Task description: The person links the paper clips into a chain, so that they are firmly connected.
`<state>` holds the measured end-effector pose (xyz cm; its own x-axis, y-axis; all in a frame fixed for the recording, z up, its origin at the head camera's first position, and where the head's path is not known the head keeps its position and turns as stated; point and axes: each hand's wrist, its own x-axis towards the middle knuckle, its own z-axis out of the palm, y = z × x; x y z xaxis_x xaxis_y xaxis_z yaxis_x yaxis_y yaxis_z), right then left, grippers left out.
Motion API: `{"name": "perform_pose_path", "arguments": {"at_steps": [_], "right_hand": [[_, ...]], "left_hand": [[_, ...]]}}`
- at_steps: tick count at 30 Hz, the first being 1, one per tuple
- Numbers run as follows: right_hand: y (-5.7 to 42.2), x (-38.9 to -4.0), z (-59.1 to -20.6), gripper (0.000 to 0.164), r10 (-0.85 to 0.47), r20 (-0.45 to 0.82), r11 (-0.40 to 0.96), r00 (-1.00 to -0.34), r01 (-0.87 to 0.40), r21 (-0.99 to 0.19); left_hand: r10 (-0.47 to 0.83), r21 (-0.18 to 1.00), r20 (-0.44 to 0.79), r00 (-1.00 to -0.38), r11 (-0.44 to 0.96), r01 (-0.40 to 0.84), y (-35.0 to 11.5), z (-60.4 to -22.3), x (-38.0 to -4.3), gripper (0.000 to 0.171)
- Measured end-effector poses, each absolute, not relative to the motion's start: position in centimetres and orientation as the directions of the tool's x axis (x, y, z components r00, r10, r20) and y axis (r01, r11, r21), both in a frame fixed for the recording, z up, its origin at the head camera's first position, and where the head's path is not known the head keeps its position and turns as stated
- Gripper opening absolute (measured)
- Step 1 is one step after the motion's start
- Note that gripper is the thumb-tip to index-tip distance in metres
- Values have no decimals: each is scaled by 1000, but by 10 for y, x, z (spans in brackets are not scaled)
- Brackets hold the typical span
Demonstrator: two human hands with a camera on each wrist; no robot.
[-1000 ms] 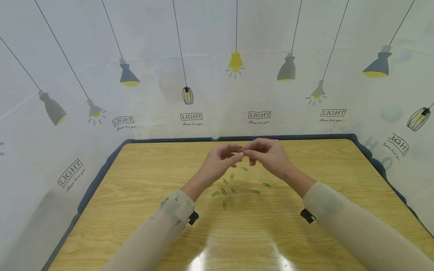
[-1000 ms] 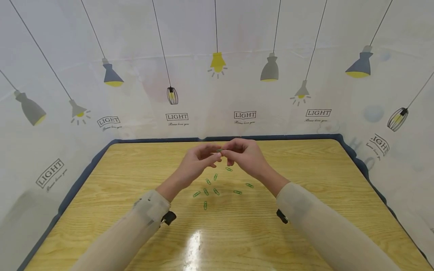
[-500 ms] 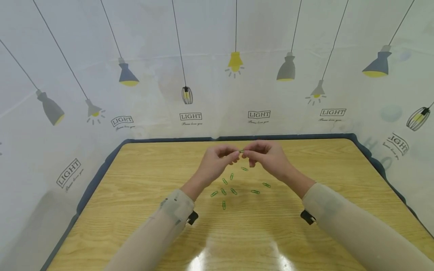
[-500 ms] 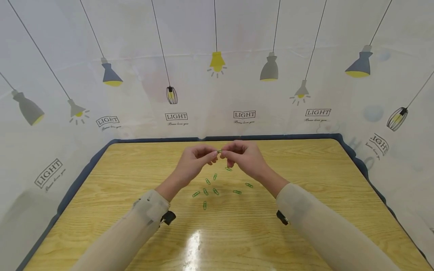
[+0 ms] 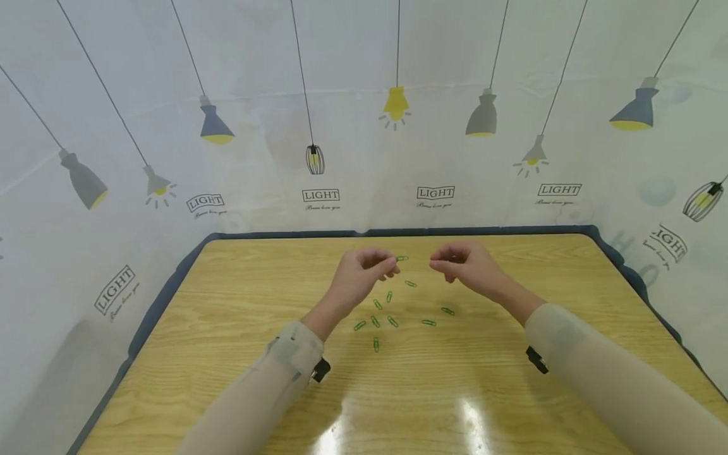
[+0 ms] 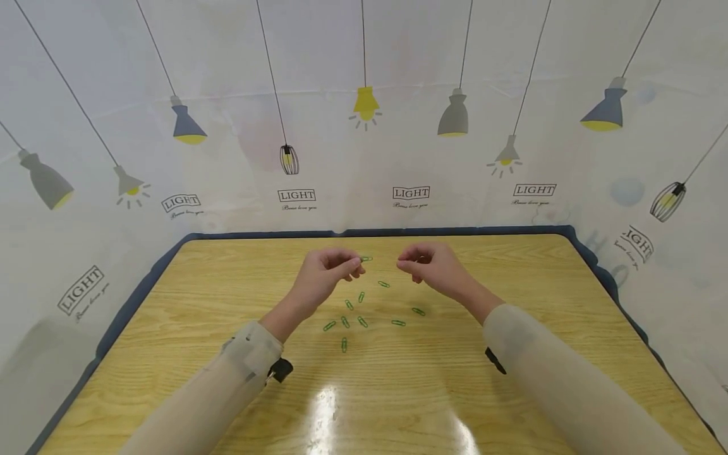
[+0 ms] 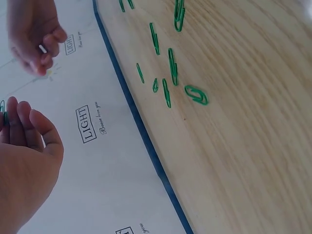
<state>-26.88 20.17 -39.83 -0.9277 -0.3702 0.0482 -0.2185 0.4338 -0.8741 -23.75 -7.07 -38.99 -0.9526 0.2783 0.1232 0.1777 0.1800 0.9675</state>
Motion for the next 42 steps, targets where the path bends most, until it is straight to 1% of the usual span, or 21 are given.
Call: {"name": "perform_pose_path", "arguments": {"at_steps": [4, 8, 14, 18, 22, 28, 34, 42], "right_hand": [[215, -273, -410, 31, -379, 0, 550, -926, -225, -804], [226, -274, -422, 31, -394, -26, 637, -919, -253, -729], [236, -274, -439, 26, -398, -72, 688, -915, -245, -683], [239, -272, -451, 20, -408, -114, 700, -906, -230, -676], [239, -266, -461, 11, -425, -124, 699, -897, -238, -675], [241, -256, -471, 13, -429, -118, 679, -896, -234, -696], [242, -254, -472, 15, -419, -100, 682, -903, -240, -691], [241, -252, -475, 8, -407, -93, 684, -909, -236, -690]], "left_hand": [[279, 969, 125, -952, 173, 178, -71, -393, -237, 18], [281, 972, 126, -951, 158, 176, -71, -395, -236, 18], [275, 974, 117, -954, 154, 164, -70, -395, -235, 19], [266, 975, 104, -958, 165, 151, -70, -395, -235, 18], [264, 973, 103, -959, 172, 152, -69, -396, -237, 19], [270, 972, 104, -957, 175, 155, -69, -396, -237, 19], [278, 975, 100, -955, 166, 151, -69, -397, -236, 19], [286, 975, 98, -953, 165, 150, -67, -398, -237, 18]]}}
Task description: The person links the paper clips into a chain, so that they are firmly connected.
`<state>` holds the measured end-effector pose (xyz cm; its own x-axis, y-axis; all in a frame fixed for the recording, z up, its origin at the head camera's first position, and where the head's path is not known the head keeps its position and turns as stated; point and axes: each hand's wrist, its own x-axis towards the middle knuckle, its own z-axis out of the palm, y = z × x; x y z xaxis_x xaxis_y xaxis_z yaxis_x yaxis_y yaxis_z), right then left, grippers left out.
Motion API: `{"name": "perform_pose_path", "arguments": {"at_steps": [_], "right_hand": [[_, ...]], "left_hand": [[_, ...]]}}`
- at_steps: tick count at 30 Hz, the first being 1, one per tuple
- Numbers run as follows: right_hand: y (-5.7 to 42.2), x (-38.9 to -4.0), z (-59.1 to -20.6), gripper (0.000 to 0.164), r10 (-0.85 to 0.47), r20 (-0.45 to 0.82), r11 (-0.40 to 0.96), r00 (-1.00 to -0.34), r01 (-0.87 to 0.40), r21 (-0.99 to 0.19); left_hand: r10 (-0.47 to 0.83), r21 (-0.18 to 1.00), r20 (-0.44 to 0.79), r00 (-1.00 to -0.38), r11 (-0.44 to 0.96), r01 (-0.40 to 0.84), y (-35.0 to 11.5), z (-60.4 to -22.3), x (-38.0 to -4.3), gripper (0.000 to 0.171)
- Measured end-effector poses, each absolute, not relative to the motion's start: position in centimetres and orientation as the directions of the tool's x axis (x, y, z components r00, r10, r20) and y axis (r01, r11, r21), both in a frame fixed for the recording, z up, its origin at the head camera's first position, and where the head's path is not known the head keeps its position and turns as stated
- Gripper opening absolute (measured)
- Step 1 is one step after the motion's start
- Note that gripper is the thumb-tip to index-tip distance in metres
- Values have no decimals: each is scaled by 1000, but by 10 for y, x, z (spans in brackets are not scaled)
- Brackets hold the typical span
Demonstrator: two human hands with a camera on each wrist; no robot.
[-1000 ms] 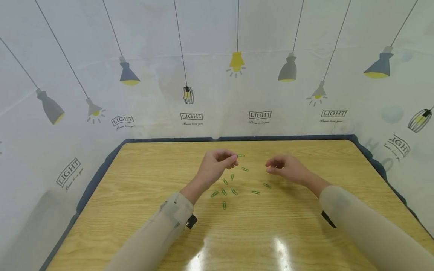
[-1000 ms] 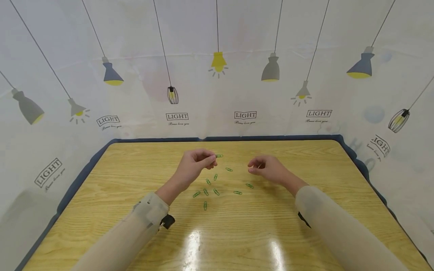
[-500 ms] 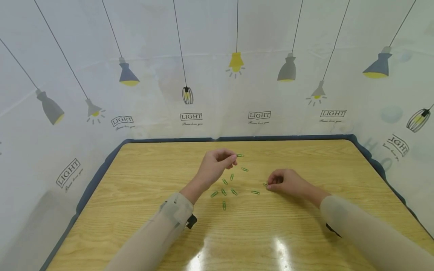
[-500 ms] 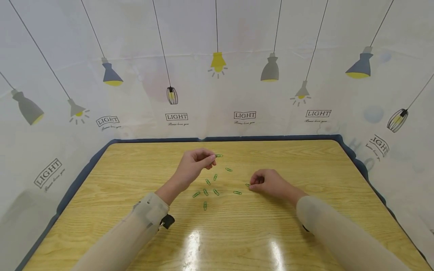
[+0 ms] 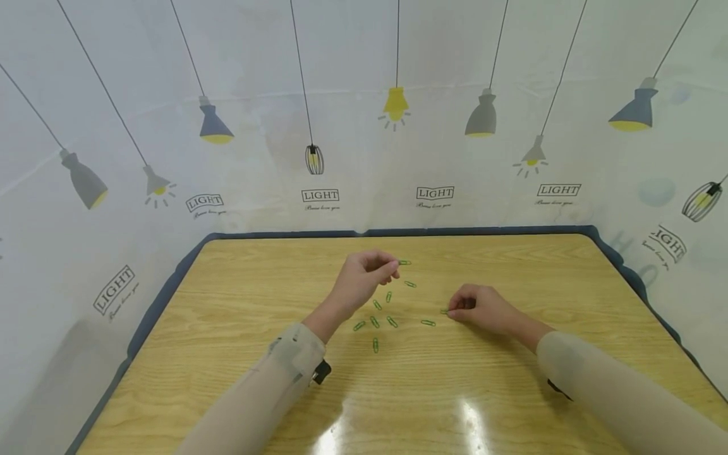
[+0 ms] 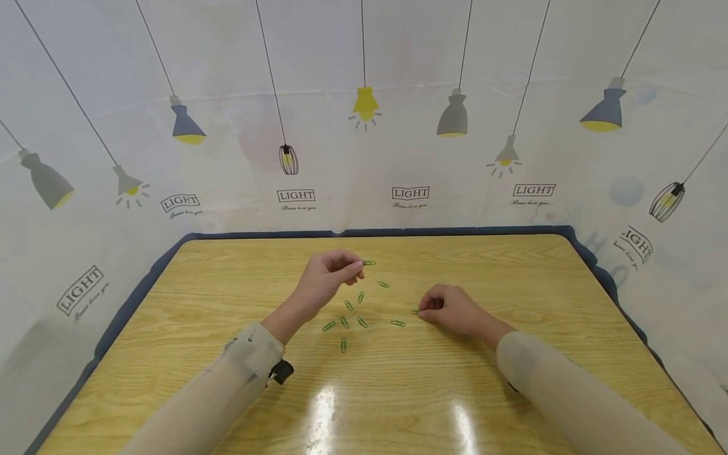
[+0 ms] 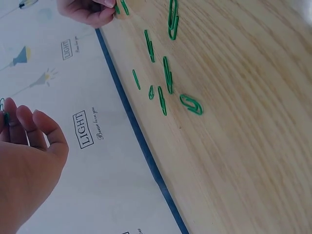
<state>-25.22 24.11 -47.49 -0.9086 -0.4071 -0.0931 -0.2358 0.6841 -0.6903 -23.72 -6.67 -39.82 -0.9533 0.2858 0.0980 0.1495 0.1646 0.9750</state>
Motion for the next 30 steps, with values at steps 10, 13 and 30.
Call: {"name": "perform_pose_path", "arguments": {"at_steps": [10, 13, 30], "right_hand": [[238, -252, -476, 6, -458, -55, 670, -887, -304, -677], [237, -251, -475, 6, -482, -52, 675, -875, -333, -658], [220, -282, -371, 11, -477, -6, 655, -879, -351, -669]], "left_hand": [[305, 971, 102, -947, 176, 162, -68, -399, -234, 19], [308, 970, 99, -946, 183, 161, -69, -401, -234, 18], [308, 966, 85, -948, 208, 154, -68, -401, -234, 21]]}}
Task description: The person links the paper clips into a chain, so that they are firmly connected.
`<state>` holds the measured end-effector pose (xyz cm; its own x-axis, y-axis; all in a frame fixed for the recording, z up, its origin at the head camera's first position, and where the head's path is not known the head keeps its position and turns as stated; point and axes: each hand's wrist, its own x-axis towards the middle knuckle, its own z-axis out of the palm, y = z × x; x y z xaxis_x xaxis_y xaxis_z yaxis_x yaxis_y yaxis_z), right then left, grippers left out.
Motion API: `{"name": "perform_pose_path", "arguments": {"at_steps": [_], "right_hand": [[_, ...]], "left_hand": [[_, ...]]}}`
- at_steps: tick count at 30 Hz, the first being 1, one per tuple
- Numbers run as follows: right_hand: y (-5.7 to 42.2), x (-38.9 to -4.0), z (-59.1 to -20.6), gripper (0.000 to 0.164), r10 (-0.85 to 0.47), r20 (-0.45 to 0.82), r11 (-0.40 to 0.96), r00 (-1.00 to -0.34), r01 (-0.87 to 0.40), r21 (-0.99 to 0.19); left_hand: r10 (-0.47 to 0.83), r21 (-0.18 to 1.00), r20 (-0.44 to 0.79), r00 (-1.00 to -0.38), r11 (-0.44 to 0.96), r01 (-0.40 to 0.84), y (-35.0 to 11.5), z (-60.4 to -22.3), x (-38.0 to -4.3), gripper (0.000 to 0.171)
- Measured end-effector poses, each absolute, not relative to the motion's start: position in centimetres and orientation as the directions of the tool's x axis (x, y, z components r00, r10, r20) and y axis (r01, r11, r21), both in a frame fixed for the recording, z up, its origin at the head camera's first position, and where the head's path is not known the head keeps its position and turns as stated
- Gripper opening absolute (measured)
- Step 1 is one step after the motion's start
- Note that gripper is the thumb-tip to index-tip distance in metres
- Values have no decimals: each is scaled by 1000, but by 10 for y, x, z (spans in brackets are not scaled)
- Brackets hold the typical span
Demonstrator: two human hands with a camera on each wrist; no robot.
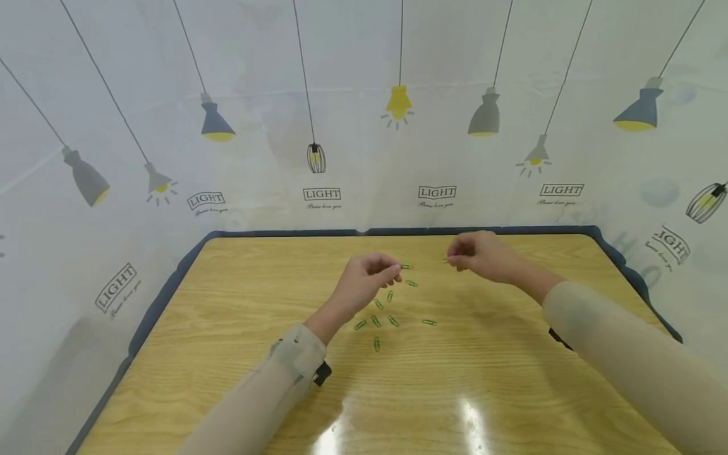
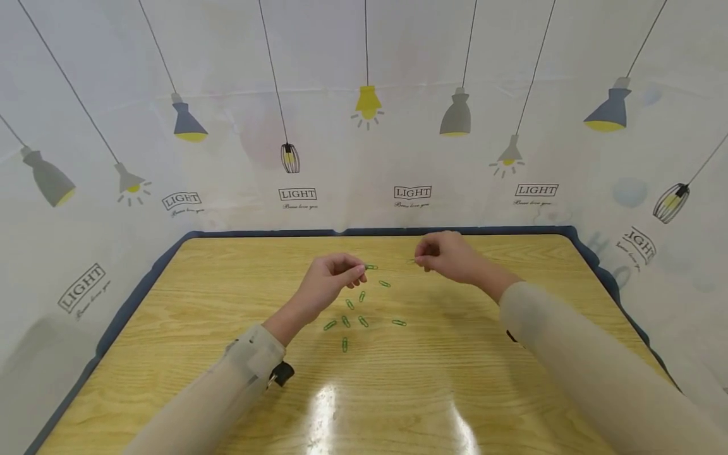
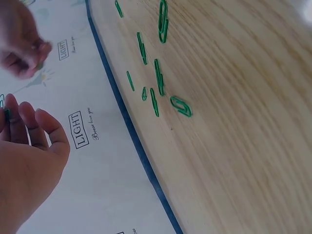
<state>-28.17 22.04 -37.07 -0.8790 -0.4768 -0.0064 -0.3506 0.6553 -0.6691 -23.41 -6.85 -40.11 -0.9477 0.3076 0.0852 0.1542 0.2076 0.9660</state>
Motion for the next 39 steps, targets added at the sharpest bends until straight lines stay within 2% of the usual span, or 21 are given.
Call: {"name": "perform_pose_path", "arguments": {"at_steps": [4, 8, 13, 20, 35, 39], "right_hand": [[200, -276, -340, 13, -454, 64, 612, -889, -364, -702], [181, -266, -327, 14, -472, 73, 548, -879, -357, -757], [164, -254, -331, 15, -513, 57, 518, -857, -361, -776], [158, -249, -344, 12, -490, 8, 562, -872, -323, -761], [156, -250, -349, 14, -488, 44, 536, -872, -339, -773], [157, -251, -349, 16, -486, 20, 549, -874, -323, -771]], "left_hand": [[297, 967, 76, -952, 212, 144, -68, -400, -234, 21], [294, 964, 69, -953, 226, 139, -68, -398, -235, 22], [292, 961, 83, -953, 230, 154, -68, -398, -236, 24], [295, 956, 104, -950, 234, 177, -70, -399, -236, 22], [299, 937, 136, -944, 271, 221, -70, -404, -236, 16], [299, 941, 135, -945, 259, 216, -71, -403, -235, 16]]}}
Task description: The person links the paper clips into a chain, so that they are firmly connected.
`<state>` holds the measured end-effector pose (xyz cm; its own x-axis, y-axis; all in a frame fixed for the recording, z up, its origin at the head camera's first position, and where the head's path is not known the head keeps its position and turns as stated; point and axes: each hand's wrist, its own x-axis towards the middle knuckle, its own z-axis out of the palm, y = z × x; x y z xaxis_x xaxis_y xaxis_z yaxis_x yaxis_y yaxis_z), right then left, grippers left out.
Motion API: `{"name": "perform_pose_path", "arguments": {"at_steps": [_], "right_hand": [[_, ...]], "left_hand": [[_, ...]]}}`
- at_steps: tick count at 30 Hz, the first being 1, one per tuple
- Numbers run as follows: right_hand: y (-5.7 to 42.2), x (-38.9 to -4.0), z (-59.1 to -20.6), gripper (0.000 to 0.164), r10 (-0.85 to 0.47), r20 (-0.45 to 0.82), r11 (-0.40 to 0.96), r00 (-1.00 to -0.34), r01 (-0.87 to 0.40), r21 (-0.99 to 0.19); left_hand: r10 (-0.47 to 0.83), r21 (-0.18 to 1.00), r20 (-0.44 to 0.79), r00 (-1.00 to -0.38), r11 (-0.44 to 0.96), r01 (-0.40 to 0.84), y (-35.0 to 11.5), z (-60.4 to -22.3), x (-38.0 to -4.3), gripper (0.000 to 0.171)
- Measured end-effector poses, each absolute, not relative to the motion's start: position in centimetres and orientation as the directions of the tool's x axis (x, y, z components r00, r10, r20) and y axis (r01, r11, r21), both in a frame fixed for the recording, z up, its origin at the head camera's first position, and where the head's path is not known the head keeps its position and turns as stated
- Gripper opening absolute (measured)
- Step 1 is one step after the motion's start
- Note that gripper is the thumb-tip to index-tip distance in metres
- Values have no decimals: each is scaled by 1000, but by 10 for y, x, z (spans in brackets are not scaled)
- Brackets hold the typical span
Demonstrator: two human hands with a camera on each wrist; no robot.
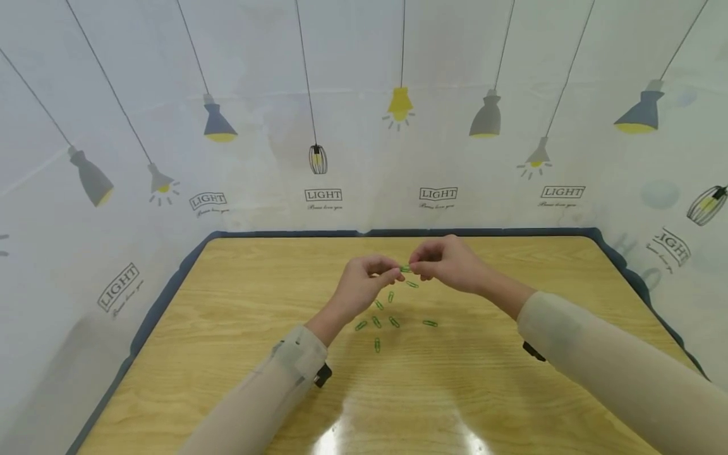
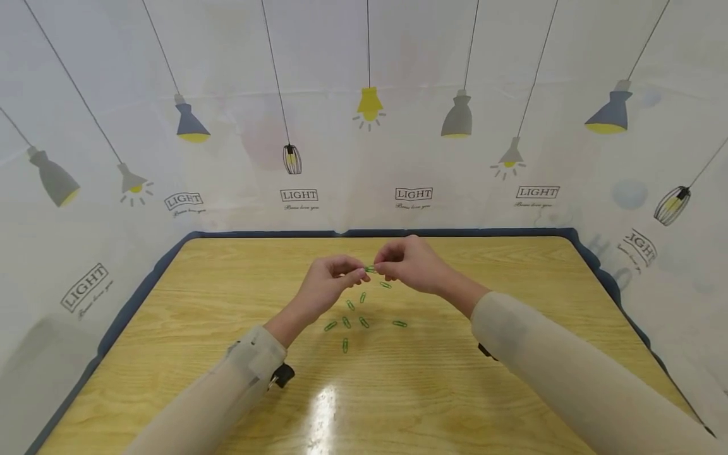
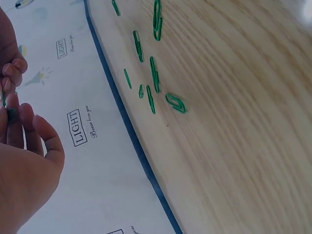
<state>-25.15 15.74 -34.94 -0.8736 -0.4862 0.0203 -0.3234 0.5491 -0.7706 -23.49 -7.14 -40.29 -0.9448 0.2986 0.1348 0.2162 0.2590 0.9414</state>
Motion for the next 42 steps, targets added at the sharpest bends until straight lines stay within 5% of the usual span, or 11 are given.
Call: {"name": "perform_pose_path", "arguments": {"at_steps": [11, 23, 42], "right_hand": [[168, -256, -354, 13, -486, 24, 543, -873, -324, -774], [168, -251, -349, 10, -452, 58, 551, -890, -330, -767], [160, -247, -352, 9, -470, 40, 501, -882, -304, -810]], "left_hand": [[266, 967, 126, -956, 182, 179, -76, -400, -235, 22], [380, 973, 89, -921, 165, 162, -70, -401, -234, 26], [348, 945, 96, -933, 263, 196, -57, -395, -236, 28]]}}
